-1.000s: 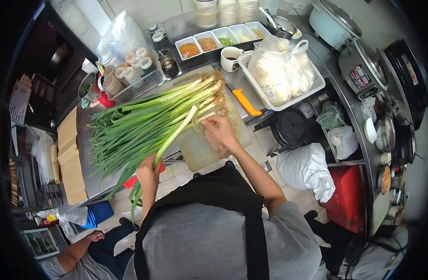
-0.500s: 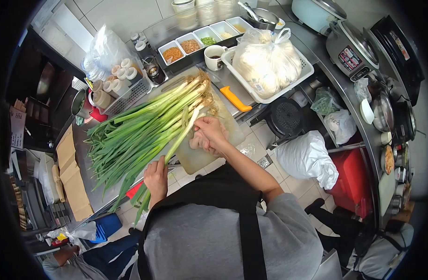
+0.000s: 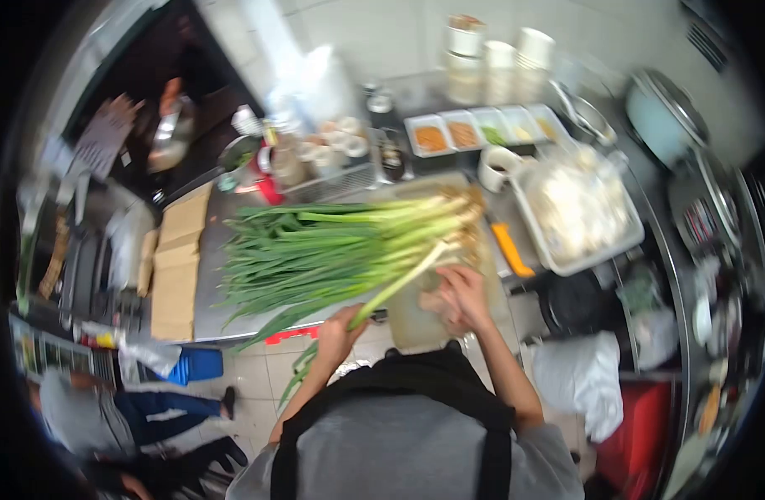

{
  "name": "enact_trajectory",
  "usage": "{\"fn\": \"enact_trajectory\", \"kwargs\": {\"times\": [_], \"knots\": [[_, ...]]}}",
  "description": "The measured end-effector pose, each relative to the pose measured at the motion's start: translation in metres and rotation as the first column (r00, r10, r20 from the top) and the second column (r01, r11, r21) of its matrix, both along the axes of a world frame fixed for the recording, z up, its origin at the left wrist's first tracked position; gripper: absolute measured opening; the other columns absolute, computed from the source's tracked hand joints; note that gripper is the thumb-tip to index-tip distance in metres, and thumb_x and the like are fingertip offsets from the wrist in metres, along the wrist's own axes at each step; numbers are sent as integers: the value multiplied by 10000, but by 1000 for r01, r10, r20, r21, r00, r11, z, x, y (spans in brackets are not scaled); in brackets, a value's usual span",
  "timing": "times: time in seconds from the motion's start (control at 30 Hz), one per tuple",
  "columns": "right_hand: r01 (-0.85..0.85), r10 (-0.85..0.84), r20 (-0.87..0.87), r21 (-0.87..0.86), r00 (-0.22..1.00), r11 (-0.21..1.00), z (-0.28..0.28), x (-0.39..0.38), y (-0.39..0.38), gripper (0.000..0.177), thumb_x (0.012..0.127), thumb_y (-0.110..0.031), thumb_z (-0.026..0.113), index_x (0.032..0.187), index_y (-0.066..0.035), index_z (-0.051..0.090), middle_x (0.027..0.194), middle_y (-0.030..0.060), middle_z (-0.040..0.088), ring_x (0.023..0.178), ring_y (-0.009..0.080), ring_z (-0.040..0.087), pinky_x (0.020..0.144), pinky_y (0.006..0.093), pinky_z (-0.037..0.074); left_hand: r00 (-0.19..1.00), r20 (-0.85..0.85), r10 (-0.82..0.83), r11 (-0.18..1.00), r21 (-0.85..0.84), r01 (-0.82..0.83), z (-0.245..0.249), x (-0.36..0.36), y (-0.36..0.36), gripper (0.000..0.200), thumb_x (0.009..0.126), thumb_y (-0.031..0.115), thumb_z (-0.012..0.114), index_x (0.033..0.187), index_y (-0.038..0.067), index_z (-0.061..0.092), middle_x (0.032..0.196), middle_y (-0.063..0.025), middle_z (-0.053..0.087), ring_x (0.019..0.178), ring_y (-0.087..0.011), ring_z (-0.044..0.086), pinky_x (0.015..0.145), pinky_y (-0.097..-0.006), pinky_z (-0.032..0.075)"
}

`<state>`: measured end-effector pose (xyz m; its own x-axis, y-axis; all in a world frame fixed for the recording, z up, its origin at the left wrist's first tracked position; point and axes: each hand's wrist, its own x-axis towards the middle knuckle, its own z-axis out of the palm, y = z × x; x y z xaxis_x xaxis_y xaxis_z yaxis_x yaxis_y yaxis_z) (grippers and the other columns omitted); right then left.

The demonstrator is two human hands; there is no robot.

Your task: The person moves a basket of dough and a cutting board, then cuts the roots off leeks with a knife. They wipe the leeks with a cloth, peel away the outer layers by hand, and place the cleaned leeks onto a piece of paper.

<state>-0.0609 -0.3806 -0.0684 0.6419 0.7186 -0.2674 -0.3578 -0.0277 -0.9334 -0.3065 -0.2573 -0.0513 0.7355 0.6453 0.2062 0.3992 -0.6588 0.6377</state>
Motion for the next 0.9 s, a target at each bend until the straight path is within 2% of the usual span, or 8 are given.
{"fn": "enact_trajectory", "kwargs": {"times": [0.13,0.23,0.27,0.37,0.43,0.57,0.63,0.9], "knots": [[-43,38,364,3,931,999,16,-12,7,169,896,-133,524,891,4,623,725,58,588,657,117,556,540,248,448,1000,-19,19,976,-215,-23,23,-7,17,345,787,219,682,1069,34,606,938,-166,643,839,-319,618,723,-364,488],[-207,179,935,-118,307,971,3,1,20,158,882,-111,513,874,11,613,748,109,599,754,245,578,678,330,464,997,25,75,948,-313,-64,39,-15,20,363,781,218,703,1075,25,611,851,-128,654,737,-211,630,670,-305,479],[-81,169,968,-156,186,984,12,-3,21,160,862,-113,523,881,21,609,807,144,604,850,347,551,791,383,431,994,45,97,931,-357,-75,48,-21,20,363,780,212,706,1075,22,611,830,-113,651,713,-170,616,647,-290,474],[-177,201,888,-138,413,974,43,11,41,224,910,-155,483,920,12,631,924,133,630,855,284,597,764,346,456,956,148,252,861,-485,-152,68,-52,16,336,777,161,715,1058,8,615,780,-43,623,660,-88,551,594,-251,451],[-427,393,489,-46,779,903,81,1,75,299,960,-204,414,1093,-4,592,1056,118,620,882,208,623,737,294,471,880,221,420,811,-526,-255,71,-87,10,318,775,128,714,1049,0,617,789,-30,614,658,-86,536,594,-243,448],[-773,639,499,105,585,626,141,-79,192,509,970,-287,409,1402,-60,262,1216,129,545,966,184,616,756,278,488,633,255,731,639,-581,-504,81,-166,3,290,786,30,665,1065,-21,604,754,-4,560,627,-65,508,551,-208,426],[-843,799,270,157,538,515,155,-131,266,683,925,-414,473,1429,-69,167,1362,163,394,1032,241,592,779,313,498,492,293,820,565,-553,-613,80,-201,9,289,796,11,637,1077,-37,590,755,-18,560,625,-71,511,549,-211,428],[-604,604,16,42,797,796,119,-285,593,1247,666,-662,642,1397,-133,-219,1399,240,289,992,391,586,776,450,514,305,255,918,396,-522,-755,53,-329,39,318,844,23,546,1159,-18,559,705,-4,522,593,-66,486,531,-200,409]]}}
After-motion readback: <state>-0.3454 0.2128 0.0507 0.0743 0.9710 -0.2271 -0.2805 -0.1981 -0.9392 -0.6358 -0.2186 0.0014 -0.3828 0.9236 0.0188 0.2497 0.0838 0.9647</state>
